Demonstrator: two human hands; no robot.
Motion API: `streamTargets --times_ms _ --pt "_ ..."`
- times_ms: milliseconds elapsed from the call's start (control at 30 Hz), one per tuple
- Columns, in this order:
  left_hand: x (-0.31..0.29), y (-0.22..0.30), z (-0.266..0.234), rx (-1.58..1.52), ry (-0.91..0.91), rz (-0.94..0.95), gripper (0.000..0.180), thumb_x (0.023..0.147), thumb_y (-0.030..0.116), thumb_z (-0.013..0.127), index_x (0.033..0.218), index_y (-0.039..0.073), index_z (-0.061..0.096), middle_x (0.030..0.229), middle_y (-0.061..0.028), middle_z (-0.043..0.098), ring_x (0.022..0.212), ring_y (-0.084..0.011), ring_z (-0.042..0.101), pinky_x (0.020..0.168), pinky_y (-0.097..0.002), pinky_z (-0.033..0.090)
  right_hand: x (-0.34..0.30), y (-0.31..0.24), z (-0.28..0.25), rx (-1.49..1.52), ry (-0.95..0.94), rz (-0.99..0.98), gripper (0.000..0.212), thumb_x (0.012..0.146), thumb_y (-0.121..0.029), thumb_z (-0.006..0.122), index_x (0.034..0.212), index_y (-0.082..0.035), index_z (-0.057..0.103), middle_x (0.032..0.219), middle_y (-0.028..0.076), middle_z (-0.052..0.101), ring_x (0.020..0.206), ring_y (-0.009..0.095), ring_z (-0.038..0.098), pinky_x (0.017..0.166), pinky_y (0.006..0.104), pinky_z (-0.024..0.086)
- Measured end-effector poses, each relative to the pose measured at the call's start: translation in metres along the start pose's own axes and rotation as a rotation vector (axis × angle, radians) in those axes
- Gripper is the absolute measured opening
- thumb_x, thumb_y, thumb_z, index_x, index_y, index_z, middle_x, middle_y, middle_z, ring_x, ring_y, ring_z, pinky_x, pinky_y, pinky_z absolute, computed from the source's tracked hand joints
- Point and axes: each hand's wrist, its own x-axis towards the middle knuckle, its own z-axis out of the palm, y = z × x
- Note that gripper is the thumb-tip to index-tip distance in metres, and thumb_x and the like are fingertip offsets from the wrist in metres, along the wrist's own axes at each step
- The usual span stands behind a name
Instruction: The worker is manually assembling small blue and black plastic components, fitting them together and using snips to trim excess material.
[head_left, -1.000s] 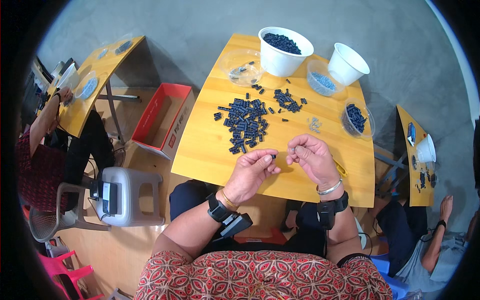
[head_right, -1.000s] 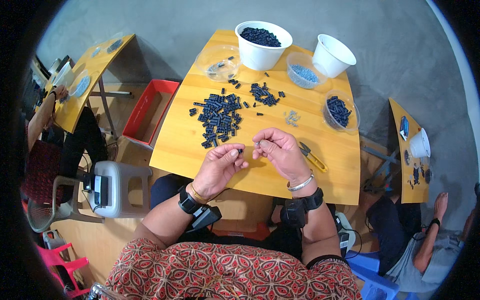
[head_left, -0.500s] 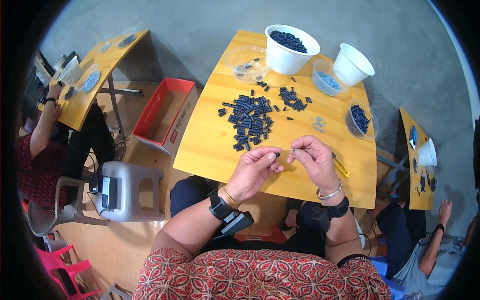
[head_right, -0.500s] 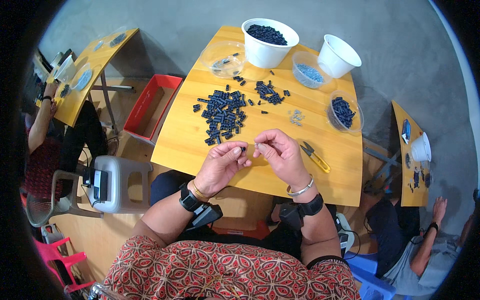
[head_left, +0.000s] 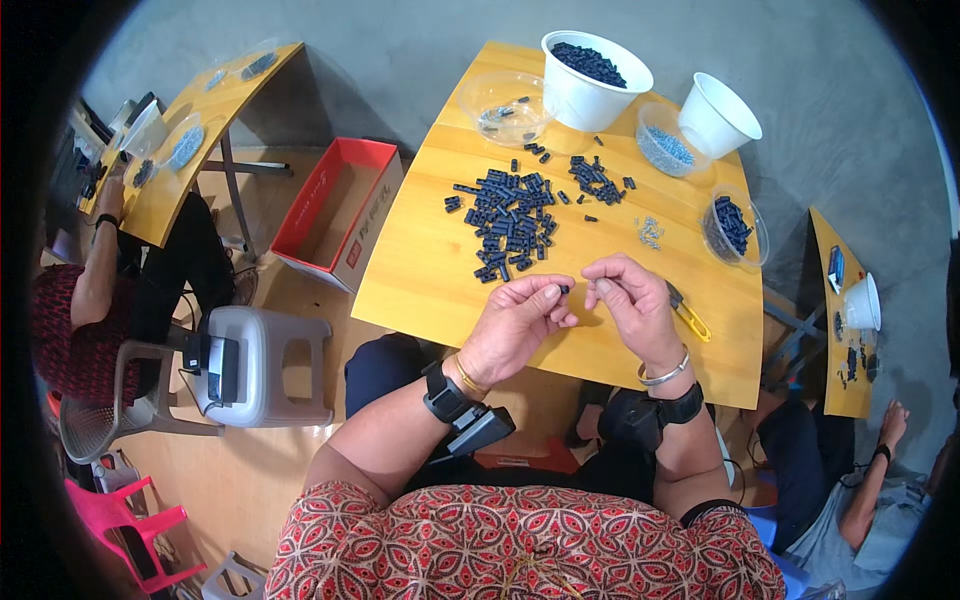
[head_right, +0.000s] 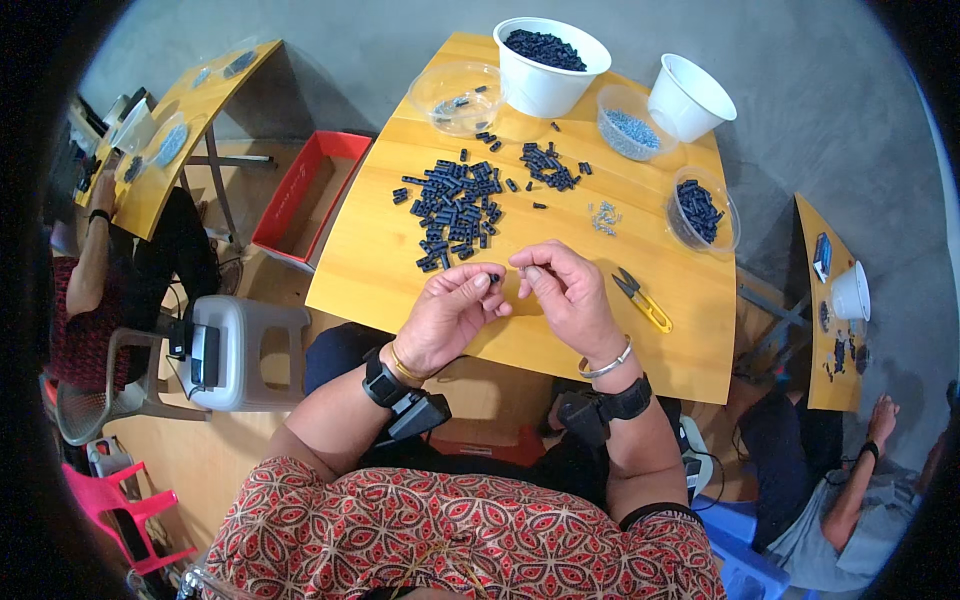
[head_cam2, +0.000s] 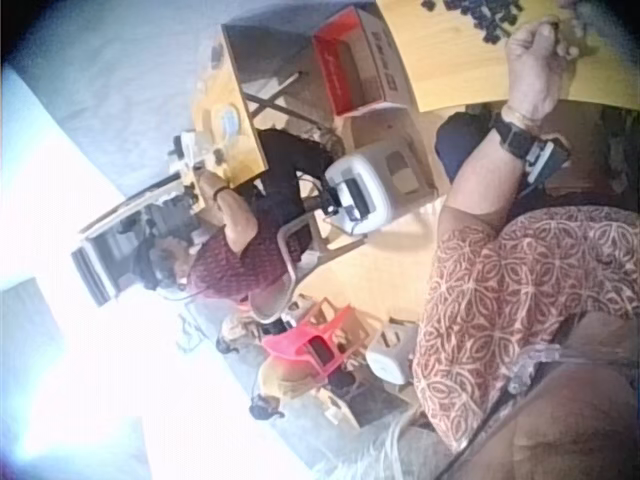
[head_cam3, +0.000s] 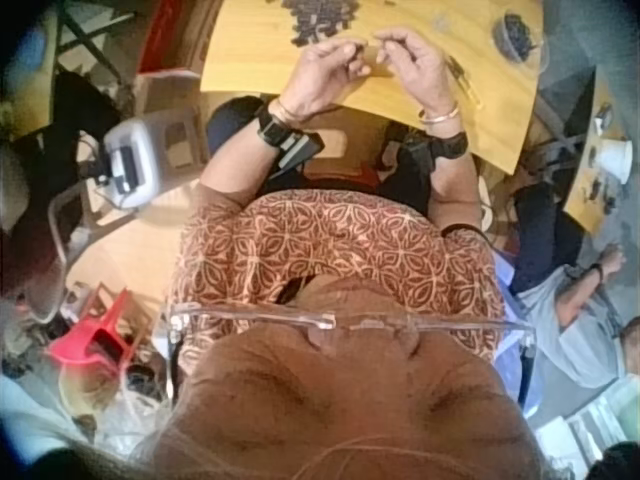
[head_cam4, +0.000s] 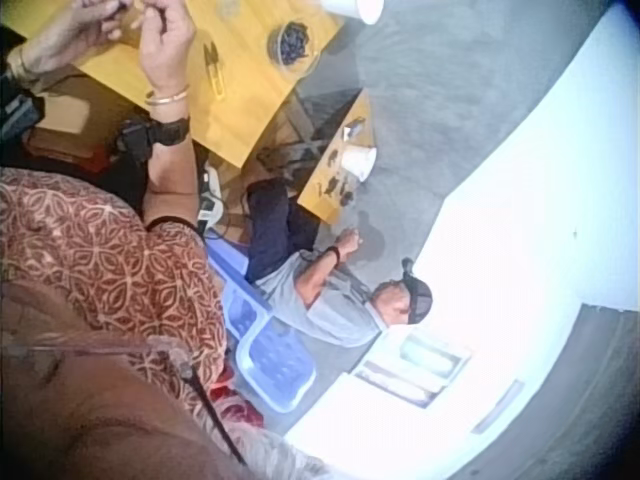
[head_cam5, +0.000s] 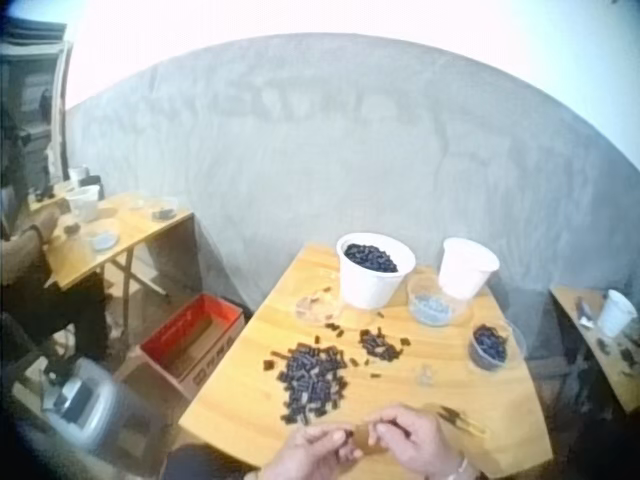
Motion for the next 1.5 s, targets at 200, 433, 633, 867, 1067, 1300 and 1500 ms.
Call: streamTargets --times_ms 200,433,633,867,1067,1300,1500 --pt "-0.002 0.002 -0.001 -0.03 -0.012 -0.017 0.019 0.088 0.014 0.054 0.102 0.002 0.06 0.082 -0.001 0.057 0.071 -0.0102 0.049 0.077 -0.0316 0.046 -0.002 0.003 0.0 0.138 -0.015 0.075 0.009 0.087 0.001 0.047 0.092 0.001 0.055 0.077 0.002 0.055 0.067 0.009 0.055 0.062 0.0207 0.045" --pt "-0.003 0.004 0.0 -0.04 -0.004 -0.051 0.02 0.088 0.015 0.054 0.1 0.001 0.06 0.084 -0.0005 0.059 0.069 -0.0098 0.048 0.076 -0.0311 0.046 -0.002 -0.001 0.0 0.277 -0.027 0.17 0.01 0.088 0.0 0.047 0.094 0.002 0.054 0.076 0.003 0.055 0.066 0.008 0.054 0.062 0.0201 0.044" --pt "-0.001 0.003 -0.001 -0.044 -0.016 -0.056 0.02 0.088 0.015 0.054 0.1 0.001 0.06 0.086 -0.0009 0.059 0.07 -0.0102 0.048 0.077 -0.0318 0.046 -0.002 0.0 -0.003 0.236 -0.067 0.158 0.009 0.088 -0.001 0.047 0.094 0.002 0.053 0.076 0.003 0.054 0.065 0.008 0.054 0.061 0.0201 0.044" --pt "-0.002 0.002 -0.004 -0.035 -0.006 -0.062 0.019 0.088 0.015 0.054 0.101 0.001 0.06 0.087 -0.0015 0.059 0.072 -0.0111 0.051 0.078 -0.0321 0.046 -0.002 -0.005 -0.002 0.426 -0.091 0.292 0.008 0.087 -0.001 0.049 0.092 0.002 0.054 0.078 0.005 0.056 0.062 0.01 0.055 0.058 0.0219 0.047" --pt "-0.001 0.0 -0.004 -0.045 -0.008 -0.059 0.019 0.088 0.012 0.053 0.103 0.001 0.06 0.088 -0.0027 0.06 0.074 -0.0117 0.054 0.08 -0.0334 0.047 -0.002 0.008 -0.006 0.623 0.062 0.225 0.008 0.088 -0.003 0.051 0.092 0.001 0.056 0.08 0.006 0.057 0.068 0.011 0.055 0.065 0.0256 0.049" --pt "-0.002 0.001 -0.002 -0.033 0.021 -0.051 0.019 0.088 0.01 0.053 0.103 0.001 0.059 0.086 -0.0037 0.061 0.076 -0.0129 0.057 0.081 -0.034 0.048 -0.001 0.004 -0.002 0.729 0.02 0.272 0.01 0.087 -0.004 0.052 0.096 0.0 0.054 0.083 0.007 0.058 0.07 0.012 0.055 0.067 0.027 0.049" --pt "-0.002 0.001 -0.003 -0.036 0.014 -0.049 0.019 0.089 0.01 0.052 0.103 0.001 0.059 0.084 -0.0043 0.061 0.075 -0.0134 0.057 0.081 -0.0341 0.048 -0.002 0.003 0.001 0.752 0.003 0.242 0.007 0.087 -0.003 0.052 0.093 -0.001 0.052 0.083 0.006 0.057 0.069 0.012 0.055 0.066 0.0265 0.049"
